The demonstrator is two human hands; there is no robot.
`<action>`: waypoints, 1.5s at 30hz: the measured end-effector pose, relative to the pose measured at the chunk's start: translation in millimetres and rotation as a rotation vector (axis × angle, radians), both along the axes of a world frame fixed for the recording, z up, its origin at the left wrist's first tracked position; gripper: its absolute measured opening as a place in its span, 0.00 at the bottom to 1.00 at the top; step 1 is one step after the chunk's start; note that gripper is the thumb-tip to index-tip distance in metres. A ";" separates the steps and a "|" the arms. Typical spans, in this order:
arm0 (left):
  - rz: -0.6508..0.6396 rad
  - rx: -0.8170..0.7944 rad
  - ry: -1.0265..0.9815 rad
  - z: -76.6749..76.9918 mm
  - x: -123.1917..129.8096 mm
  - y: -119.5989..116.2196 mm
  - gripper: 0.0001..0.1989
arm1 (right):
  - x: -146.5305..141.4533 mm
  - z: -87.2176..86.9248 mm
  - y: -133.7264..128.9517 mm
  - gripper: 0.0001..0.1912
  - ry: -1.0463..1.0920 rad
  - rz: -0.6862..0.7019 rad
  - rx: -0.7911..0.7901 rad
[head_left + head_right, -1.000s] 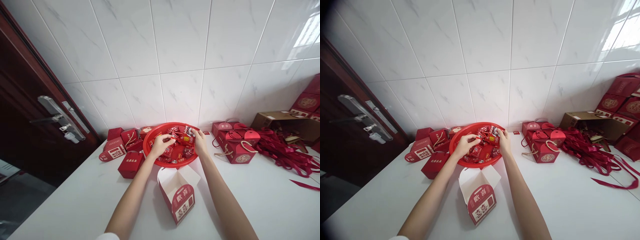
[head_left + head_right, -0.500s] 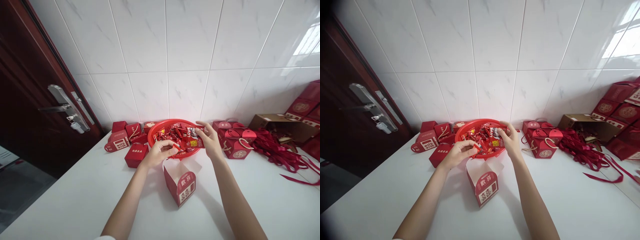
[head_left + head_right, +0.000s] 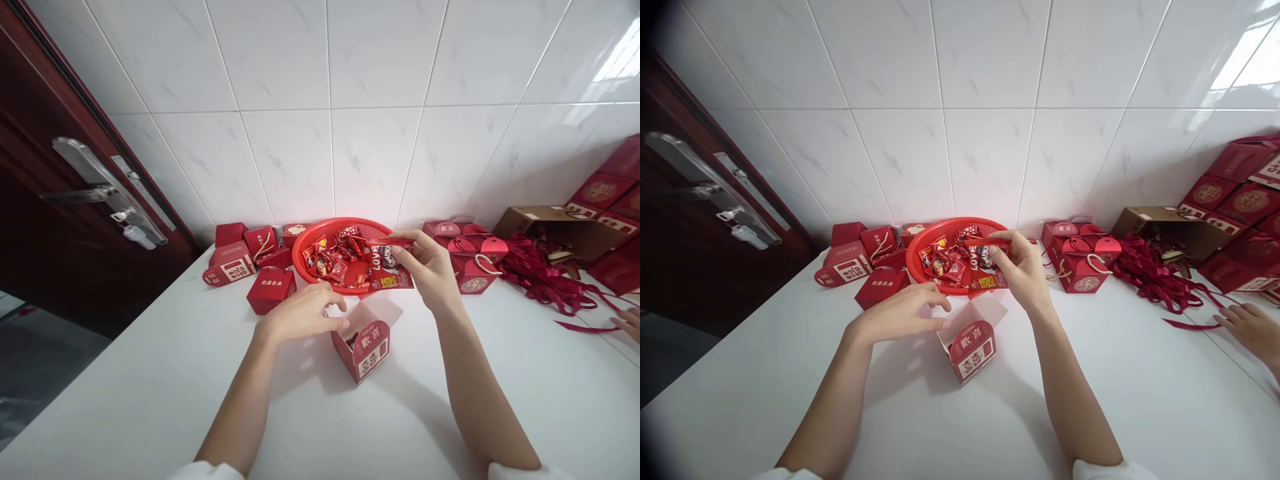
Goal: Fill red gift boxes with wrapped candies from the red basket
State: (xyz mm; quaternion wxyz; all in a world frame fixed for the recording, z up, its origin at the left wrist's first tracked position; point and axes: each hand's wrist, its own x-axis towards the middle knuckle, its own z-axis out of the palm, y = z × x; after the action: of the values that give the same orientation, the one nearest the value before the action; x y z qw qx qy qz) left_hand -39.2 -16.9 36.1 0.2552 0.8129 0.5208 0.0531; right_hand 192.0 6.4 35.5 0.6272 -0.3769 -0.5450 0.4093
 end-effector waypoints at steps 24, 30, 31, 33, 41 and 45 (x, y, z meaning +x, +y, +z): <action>-0.182 -0.099 -0.009 2.3 -2.8 2.4 0.31 | 7.9 16.9 -34.5 0.02 -0.602 0.243 0.142; -0.174 -0.113 -0.037 -1.9 -8.0 9.9 0.34 | -6.9 -1.9 -23.5 0.06 -0.761 0.420 0.054; -0.172 -0.118 -0.039 -1.9 -8.5 10.5 0.35 | -10.7 -6.2 -21.6 0.07 -0.811 0.456 0.034; -0.184 -0.136 -0.053 -2.2 -9.5 11.4 0.37 | -17.4 -13.4 -18.8 0.09 -0.952 0.471 0.007; -0.163 -0.153 -0.060 -6.7 -12.3 13.0 0.41 | -21.2 -6.1 -25.2 0.14 -1.104 0.503 0.079; -0.139 -0.179 -0.067 -5.6 -11.9 12.3 0.41 | -12.5 3.7 -30.4 0.11 -1.139 0.526 0.043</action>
State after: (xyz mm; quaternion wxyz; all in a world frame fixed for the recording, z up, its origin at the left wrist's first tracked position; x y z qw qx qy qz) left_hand -51.1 -4.6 30.5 0.3470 0.8188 0.4571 0.0159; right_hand 179.5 -24.0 39.2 0.1241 -0.3764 -0.8762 0.2741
